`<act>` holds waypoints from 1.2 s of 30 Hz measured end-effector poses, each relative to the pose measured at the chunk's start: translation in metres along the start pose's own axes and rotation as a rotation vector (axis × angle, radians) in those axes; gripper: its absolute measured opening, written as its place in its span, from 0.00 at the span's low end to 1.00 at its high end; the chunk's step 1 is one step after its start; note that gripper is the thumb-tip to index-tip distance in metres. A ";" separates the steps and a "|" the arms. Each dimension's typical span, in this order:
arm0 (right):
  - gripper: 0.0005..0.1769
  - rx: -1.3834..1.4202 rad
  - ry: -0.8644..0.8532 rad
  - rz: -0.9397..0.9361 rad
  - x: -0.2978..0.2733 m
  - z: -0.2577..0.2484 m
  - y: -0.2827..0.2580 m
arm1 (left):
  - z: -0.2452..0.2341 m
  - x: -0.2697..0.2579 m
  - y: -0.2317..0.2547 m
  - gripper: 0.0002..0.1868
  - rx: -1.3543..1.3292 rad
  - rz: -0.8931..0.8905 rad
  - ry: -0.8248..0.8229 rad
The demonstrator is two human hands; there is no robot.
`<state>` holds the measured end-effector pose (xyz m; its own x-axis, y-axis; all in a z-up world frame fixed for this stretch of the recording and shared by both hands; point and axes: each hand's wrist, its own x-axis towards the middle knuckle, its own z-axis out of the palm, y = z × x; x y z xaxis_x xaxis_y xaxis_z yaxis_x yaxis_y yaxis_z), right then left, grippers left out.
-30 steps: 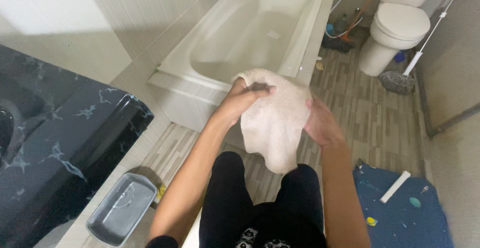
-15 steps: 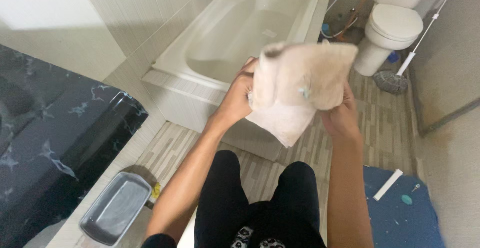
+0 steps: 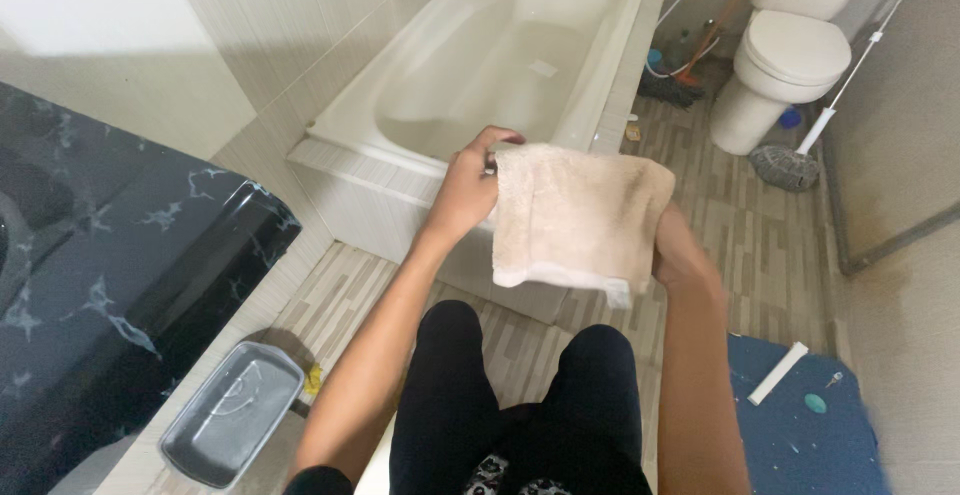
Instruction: The person kneels on the bathroom floor and wipes the rim and edges of a white bathtub using a beige cloth. They repeatedly fold the cloth to expose clean sections and continue wiping the surface. Finally, they hang the cloth on a wall-mounted towel rack.
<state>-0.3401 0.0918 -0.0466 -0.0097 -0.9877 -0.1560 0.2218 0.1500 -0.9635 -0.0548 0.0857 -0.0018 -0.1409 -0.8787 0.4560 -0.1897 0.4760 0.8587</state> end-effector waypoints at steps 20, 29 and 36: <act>0.32 0.606 -0.524 0.385 0.075 -0.032 0.160 | 0.036 -0.050 -0.238 0.50 -0.206 -0.757 0.085; 0.33 0.150 -0.175 0.135 0.108 0.023 0.146 | 0.040 -0.017 -0.249 0.25 0.001 -0.193 0.402; 0.32 -0.774 -0.073 -0.140 0.175 0.001 0.222 | 0.054 0.001 -0.301 0.31 0.381 -0.073 0.231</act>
<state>-0.2919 -0.0480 -0.2877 0.0823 -0.9961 -0.0328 -0.5187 -0.0147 -0.8549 -0.0502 -0.0562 -0.2723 0.0989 -0.8746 0.4746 -0.5416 0.3528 0.7630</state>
